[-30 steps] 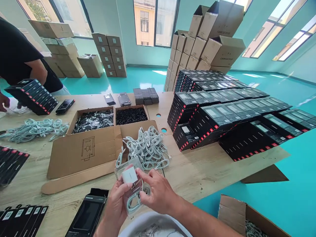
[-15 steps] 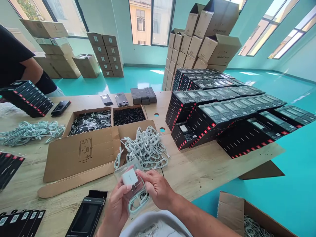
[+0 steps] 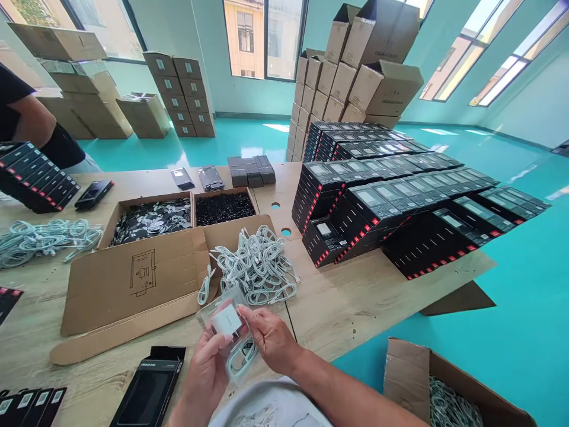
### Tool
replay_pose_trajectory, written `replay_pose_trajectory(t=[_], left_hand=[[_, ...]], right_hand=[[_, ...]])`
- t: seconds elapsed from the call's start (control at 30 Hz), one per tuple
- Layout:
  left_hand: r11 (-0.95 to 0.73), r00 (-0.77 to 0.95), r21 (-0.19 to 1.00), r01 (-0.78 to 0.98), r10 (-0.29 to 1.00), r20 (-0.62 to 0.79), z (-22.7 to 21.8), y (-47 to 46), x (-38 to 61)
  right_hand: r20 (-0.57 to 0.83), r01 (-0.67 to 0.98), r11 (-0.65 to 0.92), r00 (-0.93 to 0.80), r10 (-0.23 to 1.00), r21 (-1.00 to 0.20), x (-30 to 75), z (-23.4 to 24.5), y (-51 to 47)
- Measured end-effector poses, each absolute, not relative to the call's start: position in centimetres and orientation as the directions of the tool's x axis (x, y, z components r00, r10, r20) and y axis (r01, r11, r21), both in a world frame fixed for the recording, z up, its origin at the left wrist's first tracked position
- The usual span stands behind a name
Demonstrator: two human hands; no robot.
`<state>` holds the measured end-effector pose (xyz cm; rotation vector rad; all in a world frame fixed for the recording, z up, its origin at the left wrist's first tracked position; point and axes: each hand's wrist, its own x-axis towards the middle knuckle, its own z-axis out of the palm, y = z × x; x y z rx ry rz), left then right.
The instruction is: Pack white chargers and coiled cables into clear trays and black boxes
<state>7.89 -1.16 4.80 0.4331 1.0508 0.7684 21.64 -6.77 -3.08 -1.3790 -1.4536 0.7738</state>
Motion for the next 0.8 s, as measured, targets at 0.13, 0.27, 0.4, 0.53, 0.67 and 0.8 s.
replay_pose_trajectory(t=[0.13, 0.27, 0.4, 0.53, 0.67, 0.8], left_hand=[[0.698, 0.353, 0.613, -0.37, 0.716, -0.602, 5.3, 0.1, 6.6], [0.709, 0.378, 0.579, -0.404, 0.705, -0.6, 5.5, 0.4, 5.9], [0.706, 0.394, 0.587, -0.396, 0.708, -0.585, 5.0, 0.4, 6.1], [0.72, 0.414, 0.591, -0.364, 0.693, -0.59, 4.5, 0.3, 6.0], [0.741, 0.487, 0.627, -0.241, 0.651, -0.582, 4.2, -0.3, 6.0], [0.654, 0.531, 0.755, -0.051, 0.658, -0.534, 2.9, 0.1, 5.8]], right_hand=[[0.027, -0.107, 0.046, 0.167, 0.986, -0.993, 21.8, -1.8, -7.0], [-0.244, -0.409, -0.223, -0.001, 0.97, -0.885, 22.6, -0.2, -7.3], [-0.326, -0.444, -0.316, -0.056, 0.944, -0.838, 22.6, 0.5, -7.2], [-0.334, -0.45, -0.318, -0.047, 0.941, -0.835, 22.4, 0.7, -6.9], [-0.355, -0.462, -0.339, -0.057, 0.933, -0.82, 23.4, 0.6, -5.9], [-0.39, -0.419, -0.386, -0.079, 0.917, -0.822, 24.7, 0.0, -4.6]])
